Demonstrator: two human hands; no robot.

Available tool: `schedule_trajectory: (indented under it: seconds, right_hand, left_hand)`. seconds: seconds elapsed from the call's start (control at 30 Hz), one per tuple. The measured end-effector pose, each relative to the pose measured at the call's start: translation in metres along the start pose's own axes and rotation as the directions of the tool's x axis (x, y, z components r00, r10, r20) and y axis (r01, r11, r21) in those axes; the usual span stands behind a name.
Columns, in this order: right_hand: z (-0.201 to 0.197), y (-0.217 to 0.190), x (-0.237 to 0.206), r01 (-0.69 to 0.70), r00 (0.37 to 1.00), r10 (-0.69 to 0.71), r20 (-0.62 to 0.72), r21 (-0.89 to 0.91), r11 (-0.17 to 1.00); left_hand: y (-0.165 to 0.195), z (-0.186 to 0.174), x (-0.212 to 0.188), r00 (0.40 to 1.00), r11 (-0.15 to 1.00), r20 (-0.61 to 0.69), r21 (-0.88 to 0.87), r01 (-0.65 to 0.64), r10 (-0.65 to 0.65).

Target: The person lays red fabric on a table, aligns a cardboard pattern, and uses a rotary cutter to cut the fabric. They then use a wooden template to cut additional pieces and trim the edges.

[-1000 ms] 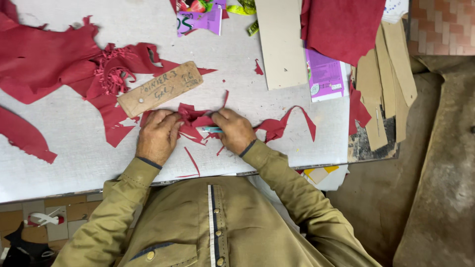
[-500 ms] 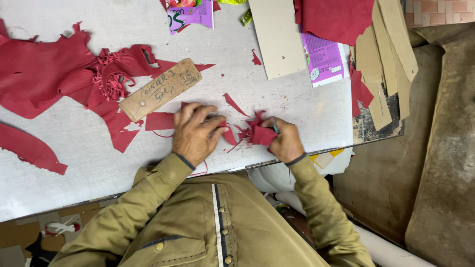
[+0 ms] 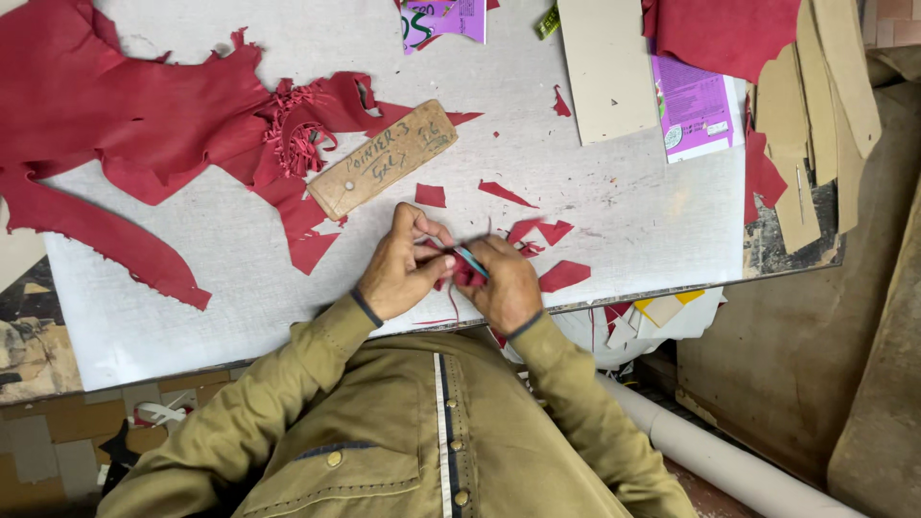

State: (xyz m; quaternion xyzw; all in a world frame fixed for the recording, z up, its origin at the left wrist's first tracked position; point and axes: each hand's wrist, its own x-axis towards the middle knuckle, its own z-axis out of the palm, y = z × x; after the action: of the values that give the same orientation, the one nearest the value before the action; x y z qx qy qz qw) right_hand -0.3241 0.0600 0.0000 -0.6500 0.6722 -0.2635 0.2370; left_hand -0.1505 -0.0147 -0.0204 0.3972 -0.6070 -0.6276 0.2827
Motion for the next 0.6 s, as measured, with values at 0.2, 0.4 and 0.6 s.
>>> schedule_trajectory:
  seconds: [0.2,0.4,0.6]
  right_hand:
    - [-0.029,0.014,-0.115,-0.406,0.878,0.443,0.181,-0.206,0.89]
    - [-0.026,0.075,-0.18,-0.568,0.823,0.533,0.197,0.318,0.759]
    - [-0.021,0.108,-0.18,-0.399,0.729,0.685,0.004,0.815,0.42]
  left_hand:
    - [0.02,-0.053,0.0,0.954,0.858,-0.001,0.436,-0.27,0.301]
    - [-0.006,-0.025,0.046,0.914,0.589,0.083,0.74,-0.324,0.398]
    - [0.002,0.007,0.028,0.749,0.933,0.662,0.287,-0.217,-0.03]
